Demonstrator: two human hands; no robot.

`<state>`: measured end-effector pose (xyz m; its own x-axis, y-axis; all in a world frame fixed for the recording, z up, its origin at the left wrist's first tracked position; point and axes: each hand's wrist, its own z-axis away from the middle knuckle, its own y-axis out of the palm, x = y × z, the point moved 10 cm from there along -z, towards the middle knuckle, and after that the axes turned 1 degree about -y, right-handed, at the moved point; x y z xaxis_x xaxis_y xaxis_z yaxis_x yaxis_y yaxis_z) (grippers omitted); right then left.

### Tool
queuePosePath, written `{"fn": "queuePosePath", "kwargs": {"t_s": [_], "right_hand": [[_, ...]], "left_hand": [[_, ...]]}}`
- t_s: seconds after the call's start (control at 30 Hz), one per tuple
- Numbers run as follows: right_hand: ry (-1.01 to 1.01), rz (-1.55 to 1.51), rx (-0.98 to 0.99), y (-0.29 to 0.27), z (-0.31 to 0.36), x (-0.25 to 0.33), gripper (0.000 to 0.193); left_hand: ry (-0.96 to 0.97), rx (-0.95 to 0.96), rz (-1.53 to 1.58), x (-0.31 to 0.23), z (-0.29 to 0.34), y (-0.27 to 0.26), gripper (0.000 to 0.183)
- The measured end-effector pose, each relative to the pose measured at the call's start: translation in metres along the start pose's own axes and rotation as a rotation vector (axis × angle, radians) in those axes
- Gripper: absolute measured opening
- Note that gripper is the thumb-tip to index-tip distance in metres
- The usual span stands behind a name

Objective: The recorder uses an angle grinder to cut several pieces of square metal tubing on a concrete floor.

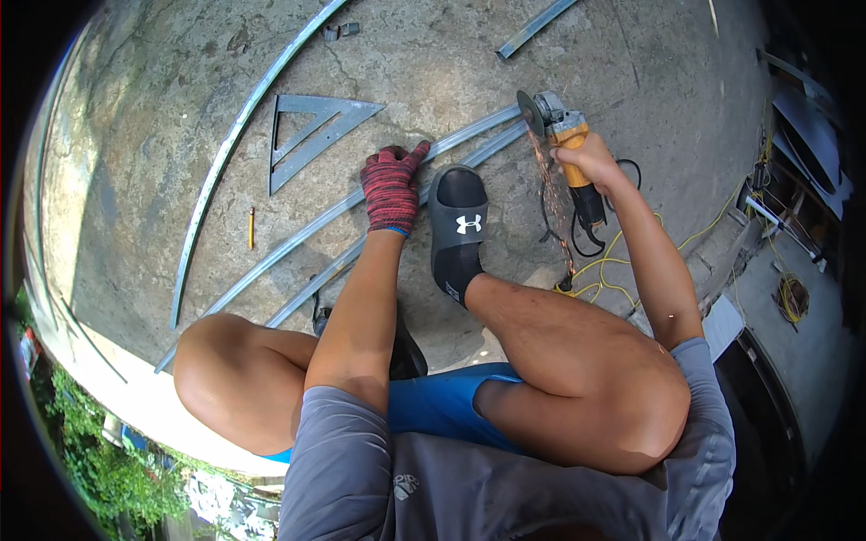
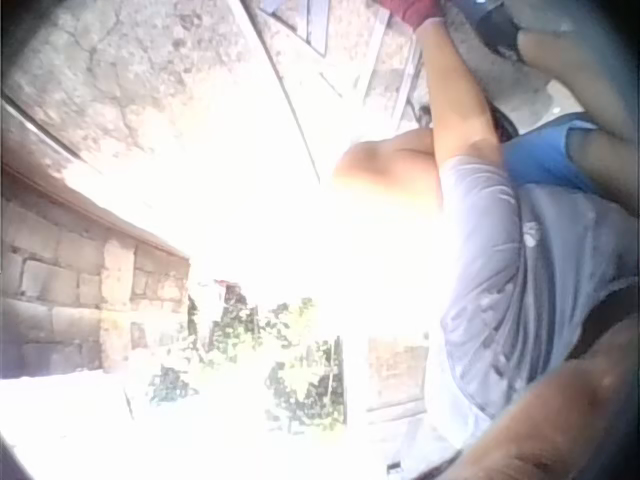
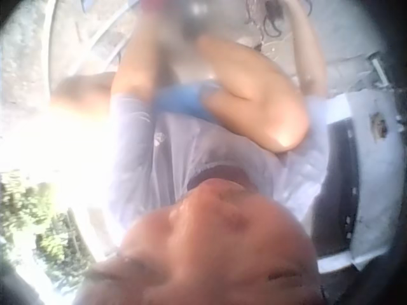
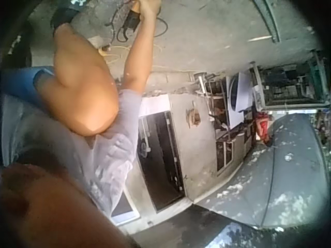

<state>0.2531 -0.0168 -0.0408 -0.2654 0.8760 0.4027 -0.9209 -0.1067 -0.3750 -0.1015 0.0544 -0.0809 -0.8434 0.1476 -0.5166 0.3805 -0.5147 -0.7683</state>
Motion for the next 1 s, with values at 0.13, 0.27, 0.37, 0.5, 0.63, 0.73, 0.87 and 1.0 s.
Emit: {"fn": "queuePosePath", "kwargs": {"t_s": [0.13,0.27,0.37,0.5,0.63,0.73,0.87,1.0], "right_hand": [[-0.005,0.02,0.001,-0.003,-0.004,-0.002,0.028],[-0.015,0.001,0.014,-0.002,-0.005,-0.002,0.029],[-0.019,-0.004,0.018,0.0,-0.004,0.002,0.029],[-0.014,0.003,0.006,-0.002,-0.004,0.003,0.03],[-0.019,0.014,0.004,-0.003,-0.008,0.0,0.029],[-0.037,0.02,-0.005,-0.003,-0.007,-0.001,0.027],[-0.029,-0.022,-0.004,-0.001,-0.006,-0.004,0.026],[-0.026,-0.003,-0.005,-0.002,-0.006,-0.005,0.027]], "left_hand": [[0.003,-0.013,0.016,0.0,-0.001,0.0,0.059],[0.007,-0.011,0.015,0.001,-0.001,0.001,0.058],[0.004,-0.015,0.006,0.0,-0.001,0.0,0.057],[-0.031,0.073,0.008,0.003,-0.001,0.007,0.065],[-0.038,0.079,-0.001,0.003,-0.001,0.008,0.065],[-0.038,0.084,-0.011,0.003,-0.001,0.007,0.066],[-0.052,0.11,-0.021,0.005,-0.002,0.01,0.068],[-0.047,0.099,-0.013,0.004,-0.002,0.01,0.069]]}}
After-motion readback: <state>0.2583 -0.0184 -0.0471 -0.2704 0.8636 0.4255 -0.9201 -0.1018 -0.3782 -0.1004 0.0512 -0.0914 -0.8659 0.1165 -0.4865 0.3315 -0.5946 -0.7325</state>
